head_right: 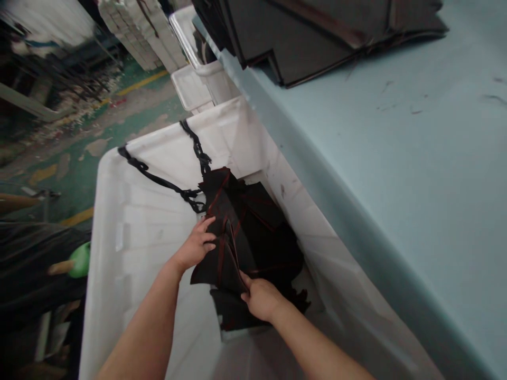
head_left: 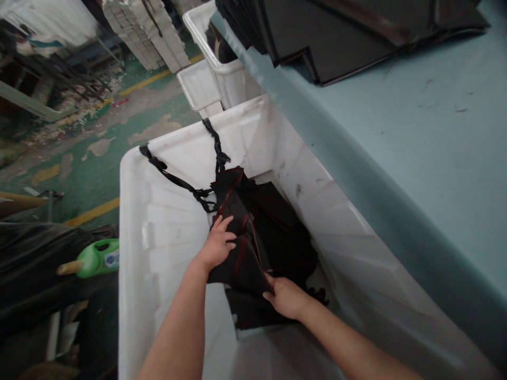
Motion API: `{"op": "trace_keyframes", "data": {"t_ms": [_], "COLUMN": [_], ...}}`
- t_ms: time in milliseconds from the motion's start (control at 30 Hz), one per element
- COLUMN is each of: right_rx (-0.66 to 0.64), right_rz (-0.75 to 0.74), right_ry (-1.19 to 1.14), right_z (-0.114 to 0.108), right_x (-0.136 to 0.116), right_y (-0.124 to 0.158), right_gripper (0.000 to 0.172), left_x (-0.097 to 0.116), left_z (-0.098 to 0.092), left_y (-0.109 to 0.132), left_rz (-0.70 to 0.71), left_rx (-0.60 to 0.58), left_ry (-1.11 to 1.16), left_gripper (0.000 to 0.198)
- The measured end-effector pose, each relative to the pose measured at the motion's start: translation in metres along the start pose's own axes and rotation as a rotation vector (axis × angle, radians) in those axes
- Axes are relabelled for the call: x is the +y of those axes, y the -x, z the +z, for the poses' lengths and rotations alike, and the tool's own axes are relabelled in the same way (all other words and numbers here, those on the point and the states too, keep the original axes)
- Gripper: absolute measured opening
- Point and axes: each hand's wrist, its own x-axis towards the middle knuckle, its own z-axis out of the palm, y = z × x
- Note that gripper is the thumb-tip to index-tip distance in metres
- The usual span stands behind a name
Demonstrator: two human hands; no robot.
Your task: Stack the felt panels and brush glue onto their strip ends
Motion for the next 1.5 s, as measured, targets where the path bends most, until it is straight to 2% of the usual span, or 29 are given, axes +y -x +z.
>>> {"op": "trace_keyframes", "data": {"t_ms": [67, 133, 200, 267, 400, 500, 633, 700, 767, 867, 967, 1033, 1100, 1300, 1400, 1500], "right_rx": [-0.052, -0.072, -0.050, 0.001, 0.110, 0.208, 0.432, 0.490, 0.482, 0.418, 0.417, 0.450, 0.475, 0.516, 0.497, 0.410], "right_rz": [-0.021, -0.040, -0.045, -0.047, -0.106, -0.158, -0.380, -0.527, -0.648, -0.695, -0.652, -0.652, -0.670, -0.699, -0.678, -0.665], "right_ry": [0.095, 0.123, 0.078, -0.045, -0.301, -0.314, -0.257, -0.238, -0.224, -0.256, -0.310, -0.325, -0.318, -0.273, -0.324, -0.401], "right_z": [0.001, 0.000, -0.002, -0.006, -0.020, -0.034, -0.057, -0.068, -0.079, -0.091, -0.096, -0.096, -0.095, -0.088, -0.087, -0.091], "right_x": [-0.001, -0.002, -0.002, -0.003, -0.005, -0.015, -0.058, -0.092, -0.127, -0.170, -0.193, -0.199, -0.202, -0.208, -0.211, -0.214], "right_y": [0.009, 0.018, 0.028, 0.037, 0.056, 0.069, 0.093, 0.109, 0.124, 0.144, 0.156, 0.162, 0.169, 0.184, 0.191, 0.199], "right_gripper": [0.051, 0.043, 0.035, 0.031, 0.032, 0.041, 0.064, 0.062, 0.054, 0.035, 0.020, 0.022, 0.023, 0.021, 0.017, 0.009], "left_x": [0.012, 0.025, 0.039, 0.056, 0.098, 0.128, 0.156, 0.166, 0.175, 0.187, 0.200, 0.210, 0.220, 0.241, 0.244, 0.246], "left_z": [-0.006, -0.014, -0.023, -0.036, -0.067, -0.091, -0.117, -0.128, -0.136, -0.142, -0.143, -0.143, -0.142, -0.136, -0.132, -0.133], "left_y": [0.005, 0.010, 0.015, 0.024, 0.062, 0.100, 0.139, 0.148, 0.154, 0.160, 0.169, 0.177, 0.185, 0.196, 0.200, 0.205], "left_rz": [0.041, 0.108, 0.158, 0.176, 0.235, 0.291, 0.325, 0.330, 0.334, 0.311, 0.266, 0.295, 0.356, 0.366, 0.457, 0.492], "left_rx": [-0.057, -0.166, -0.248, -0.272, -0.205, -0.080, -0.021, -0.014, 0.002, 0.059, 0.127, 0.157, 0.195, 0.442, 0.456, 0.462], "left_ry": [-0.007, 0.007, 0.029, 0.039, 0.086, 0.143, 0.180, 0.202, 0.223, 0.239, 0.229, 0.207, 0.195, 0.178, 0.128, 0.118], "left_gripper": [0.016, 0.017, 0.019, 0.021, 0.021, 0.020, 0.021, 0.022, 0.022, 0.020, 0.016, 0.009, 0.013, 0.007, 0.012, 0.014]}}
